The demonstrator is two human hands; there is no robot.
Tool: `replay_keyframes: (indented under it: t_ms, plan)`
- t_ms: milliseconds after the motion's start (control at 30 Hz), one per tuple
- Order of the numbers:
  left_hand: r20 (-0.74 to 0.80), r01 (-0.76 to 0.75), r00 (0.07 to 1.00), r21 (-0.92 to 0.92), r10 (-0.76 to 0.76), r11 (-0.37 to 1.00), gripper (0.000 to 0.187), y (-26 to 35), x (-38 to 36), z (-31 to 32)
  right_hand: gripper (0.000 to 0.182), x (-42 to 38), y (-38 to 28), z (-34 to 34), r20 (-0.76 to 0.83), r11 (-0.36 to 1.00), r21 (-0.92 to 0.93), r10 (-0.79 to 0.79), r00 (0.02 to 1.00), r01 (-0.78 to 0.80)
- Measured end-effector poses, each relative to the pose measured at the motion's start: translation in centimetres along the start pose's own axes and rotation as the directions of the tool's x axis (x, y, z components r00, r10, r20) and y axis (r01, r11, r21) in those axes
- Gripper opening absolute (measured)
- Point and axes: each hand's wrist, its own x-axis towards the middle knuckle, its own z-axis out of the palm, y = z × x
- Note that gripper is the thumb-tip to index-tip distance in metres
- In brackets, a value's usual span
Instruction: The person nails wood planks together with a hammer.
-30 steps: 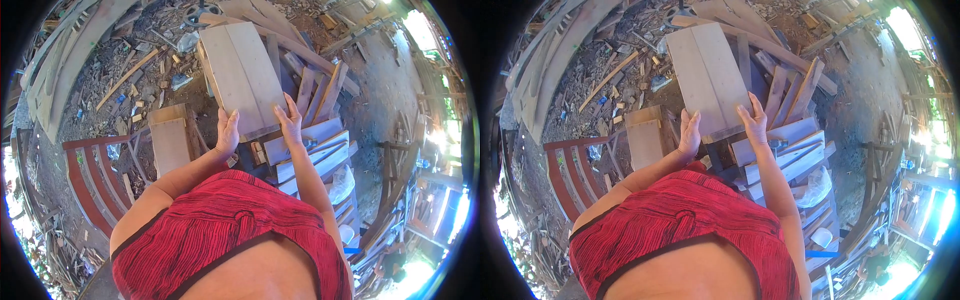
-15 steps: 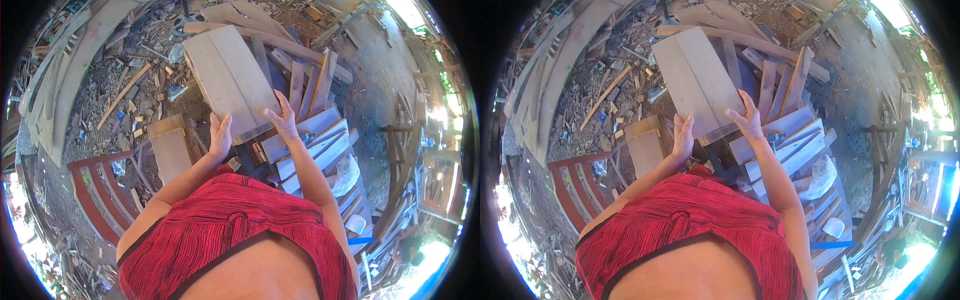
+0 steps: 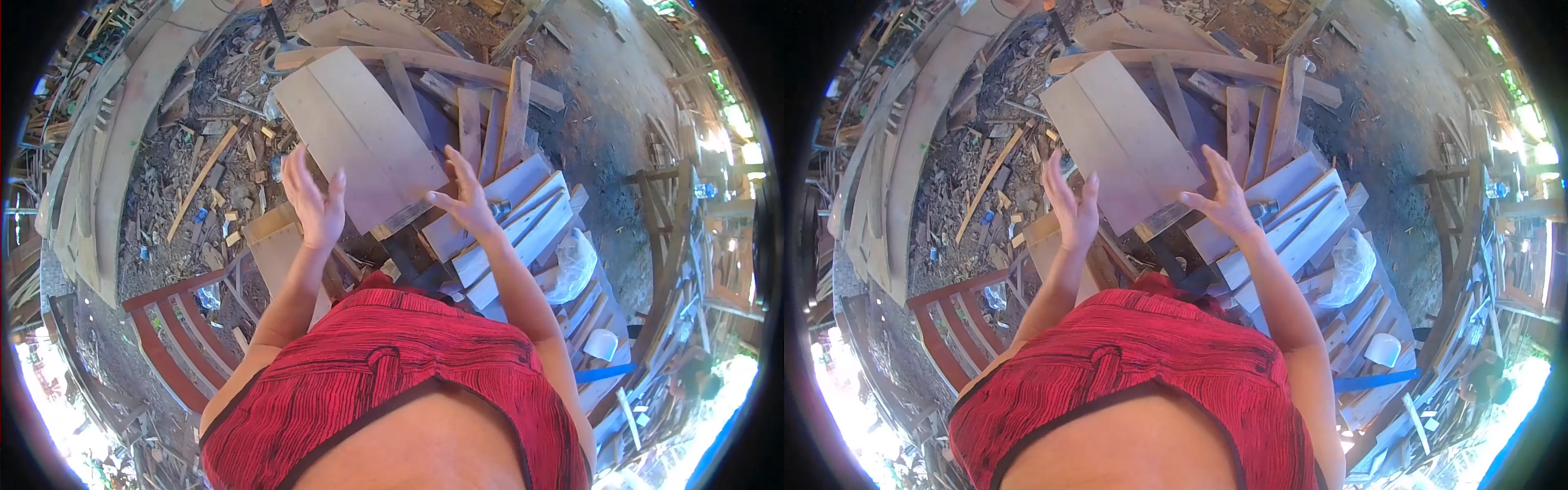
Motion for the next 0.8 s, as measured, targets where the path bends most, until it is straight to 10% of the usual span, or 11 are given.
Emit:
replay_keyframes:
  t_ms: [33, 167, 367, 533, 667, 733, 800]
  plan:
    - [0.127, -0.216, 0.974, 0.263, 0.188, 0.940, 0.063, 1.3, 1.5, -0.8, 0.090, -0.8, -0.3, -0.7, -0.003, 1.000, 0.004, 0.006, 1.000, -0.006]
    - [0.563, -0.377, 0.814, 0.327, 0.141, 0.867, 0.063, 2.9, 5.5, 2.3, 0.073, -4.9, 0.6, -3.8, -0.149, 0.935, -0.287, 0.170, 0.974, -0.207]
    - [0.777, -0.523, 0.627, 0.370, 0.053, 0.768, 0.068, 2.7, 8.0, 6.8, 0.068, -11.1, 3.9, -6.2, -0.149, 0.748, -0.587, 0.276, 0.950, -0.309]
    - [0.722, -0.576, 0.680, 0.417, 0.129, 0.703, 0.072, 1.6, 6.5, 7.6, 0.069, -12.5, 5.8, -5.4, -0.103, 0.754, -0.572, 0.324, 0.941, -0.322]
    - [0.749, -0.561, 0.655, 0.395, 0.098, 0.727, 0.075, 1.9, 6.8, 6.7, 0.068, -12.6, 8.0, -5.0, -0.087, 0.816, -0.573, 0.037, 0.996, -0.080]
    - [0.758, -0.574, 0.642, 0.372, 0.118, 0.729, 0.072, 1.9, 6.8, 7.0, 0.066, -11.7, 4.6, -5.6, -0.035, 0.838, 0.007, 0.545, 0.838, -0.545]
    - [0.749, -0.571, 0.651, 0.375, 0.125, 0.730, 0.069, 1.5, 6.7, 7.4, 0.060, -10.8, 2.6, -6.1, -0.040, 0.787, 0.197, 0.602, 0.797, -0.585]
